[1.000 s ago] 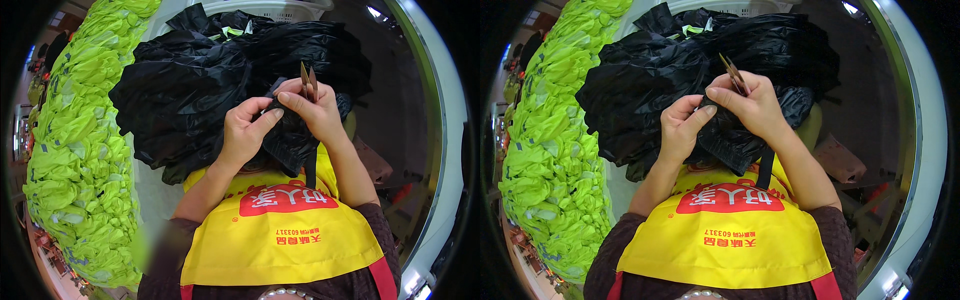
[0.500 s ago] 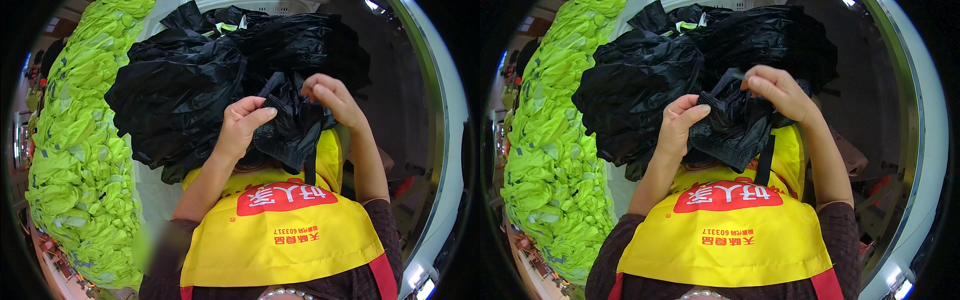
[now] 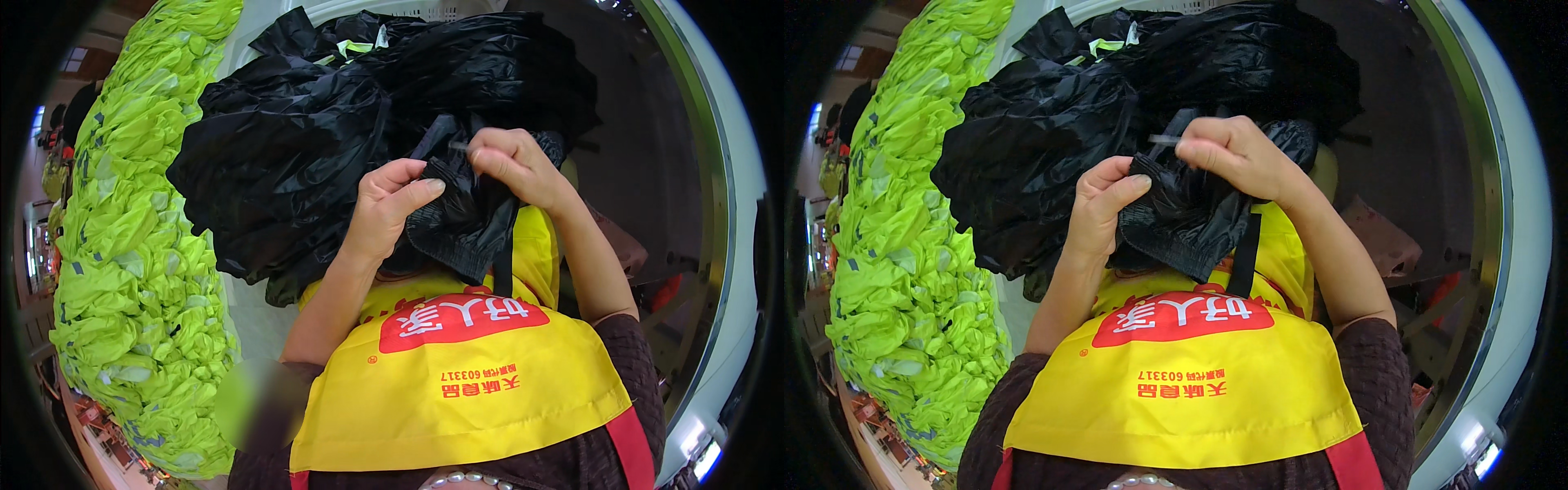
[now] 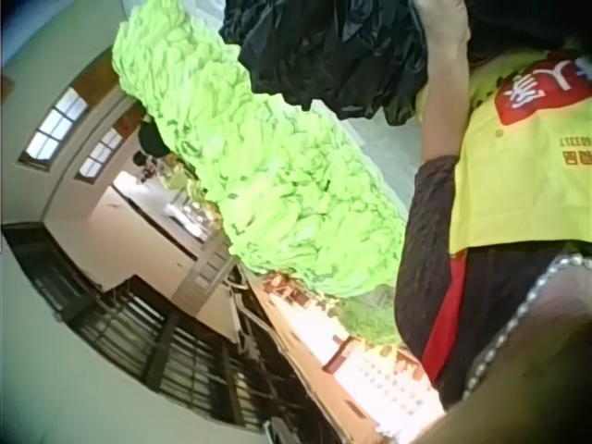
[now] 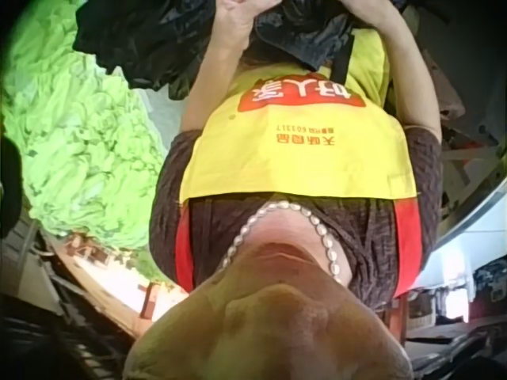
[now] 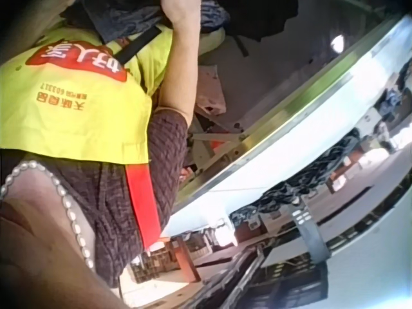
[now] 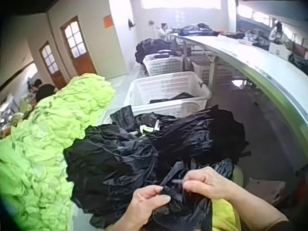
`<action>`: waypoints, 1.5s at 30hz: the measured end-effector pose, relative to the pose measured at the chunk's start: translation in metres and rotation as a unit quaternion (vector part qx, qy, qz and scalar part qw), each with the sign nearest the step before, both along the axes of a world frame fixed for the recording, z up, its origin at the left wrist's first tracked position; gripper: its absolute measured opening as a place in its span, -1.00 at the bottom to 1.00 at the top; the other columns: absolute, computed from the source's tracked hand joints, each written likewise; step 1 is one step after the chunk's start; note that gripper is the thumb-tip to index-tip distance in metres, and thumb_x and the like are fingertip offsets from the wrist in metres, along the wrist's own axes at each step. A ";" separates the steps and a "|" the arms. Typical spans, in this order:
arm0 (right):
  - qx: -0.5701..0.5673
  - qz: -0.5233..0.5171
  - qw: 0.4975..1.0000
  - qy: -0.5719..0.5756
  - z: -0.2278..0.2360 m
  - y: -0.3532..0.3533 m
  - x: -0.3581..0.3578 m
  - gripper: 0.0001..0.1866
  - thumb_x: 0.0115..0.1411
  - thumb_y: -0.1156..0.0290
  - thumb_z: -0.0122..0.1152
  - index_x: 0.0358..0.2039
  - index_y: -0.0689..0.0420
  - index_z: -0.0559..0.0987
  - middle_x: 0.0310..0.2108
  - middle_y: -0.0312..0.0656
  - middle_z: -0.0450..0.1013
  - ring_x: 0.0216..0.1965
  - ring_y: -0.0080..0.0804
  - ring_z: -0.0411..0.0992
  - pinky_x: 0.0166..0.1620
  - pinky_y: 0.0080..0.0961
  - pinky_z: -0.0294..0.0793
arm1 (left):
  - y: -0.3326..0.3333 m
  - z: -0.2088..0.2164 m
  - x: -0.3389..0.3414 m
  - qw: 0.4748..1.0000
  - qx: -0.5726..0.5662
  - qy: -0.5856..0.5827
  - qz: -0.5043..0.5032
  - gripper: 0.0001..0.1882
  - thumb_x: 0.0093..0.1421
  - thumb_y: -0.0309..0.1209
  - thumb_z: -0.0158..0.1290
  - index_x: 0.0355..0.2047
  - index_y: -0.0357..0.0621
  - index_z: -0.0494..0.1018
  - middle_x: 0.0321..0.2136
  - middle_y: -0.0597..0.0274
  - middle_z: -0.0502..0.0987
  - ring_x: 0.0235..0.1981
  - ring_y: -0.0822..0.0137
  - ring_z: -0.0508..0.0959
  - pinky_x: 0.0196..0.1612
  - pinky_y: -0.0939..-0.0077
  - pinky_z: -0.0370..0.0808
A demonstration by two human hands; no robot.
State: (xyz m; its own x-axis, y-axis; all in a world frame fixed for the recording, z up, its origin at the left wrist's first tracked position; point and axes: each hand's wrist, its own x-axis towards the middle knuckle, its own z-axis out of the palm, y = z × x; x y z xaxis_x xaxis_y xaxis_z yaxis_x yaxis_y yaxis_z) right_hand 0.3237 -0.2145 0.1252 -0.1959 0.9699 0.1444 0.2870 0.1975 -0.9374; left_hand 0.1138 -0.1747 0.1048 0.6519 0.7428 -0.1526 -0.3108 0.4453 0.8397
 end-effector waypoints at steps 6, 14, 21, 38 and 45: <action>-0.046 -0.239 0.952 0.184 -0.012 -0.014 0.033 -0.72 0.20 0.15 0.03 -0.43 0.10 0.49 -0.60 -0.48 0.25 -0.61 -0.78 0.11 -0.55 -0.80 0.06 | 0.007 0.038 -0.032 0.914 0.291 0.217 0.180 -0.81 0.01 -0.58 0.14 -0.30 -0.24 0.49 -0.45 0.35 0.50 -0.45 0.59 0.44 -0.37 0.71 0.39; -0.012 -0.475 0.879 0.035 -0.073 -0.050 0.109 -0.78 0.06 0.31 0.24 -0.51 0.18 0.46 -0.62 -0.48 0.26 -0.58 -0.75 0.16 -0.49 -0.74 0.16 | 0.127 -0.008 -0.251 0.941 -0.086 0.144 0.295 -0.62 0.18 -0.29 -0.06 -0.09 -0.33 0.37 -0.26 0.05 0.50 -0.23 0.18 0.50 -0.05 0.32 0.43; -0.022 -0.470 0.882 0.023 -0.134 -0.061 0.116 -0.43 -0.08 0.20 0.35 -0.11 0.26 0.44 -0.22 -0.13 0.46 -0.24 -0.42 0.42 -0.21 -0.61 0.37 | 0.139 -0.059 -0.279 0.870 -0.046 0.286 0.400 -0.63 0.11 -0.46 -0.12 -0.06 -0.30 0.35 -0.21 0.07 0.48 -0.22 0.25 0.45 -0.10 0.40 0.37; 0.172 -0.409 0.895 0.054 0.008 -0.109 0.078 -0.71 -0.17 0.61 0.25 -0.37 0.22 0.43 -0.35 -0.33 0.40 -0.39 -0.63 0.33 -0.28 -0.72 0.31 | 0.113 -0.053 -0.122 0.437 0.530 0.722 -0.088 -0.31 -0.10 -0.25 0.20 0.10 0.13 0.27 0.19 0.16 0.13 0.22 0.11 0.09 0.18 -0.14 -0.07; 0.108 -0.205 0.969 -0.087 0.017 -0.143 0.043 -0.70 -0.30 0.53 0.34 -0.58 0.17 0.36 -0.56 -0.24 0.33 -0.52 -0.46 0.31 -0.44 -0.63 0.27 | 0.023 0.025 0.010 0.796 0.465 0.375 -0.097 -0.56 0.04 -0.29 0.11 -0.06 -0.17 0.39 -0.24 0.08 0.52 -0.22 0.23 0.51 -0.12 0.41 0.37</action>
State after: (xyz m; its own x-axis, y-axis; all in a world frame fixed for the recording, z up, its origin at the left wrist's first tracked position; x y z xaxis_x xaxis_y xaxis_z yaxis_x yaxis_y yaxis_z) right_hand 0.3664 -0.3577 0.1418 0.1605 0.9220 0.3523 0.5322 0.2197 -0.8176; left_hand 0.1235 -0.1519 0.1296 0.7526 0.6584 0.0055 0.4312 -0.4992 0.7516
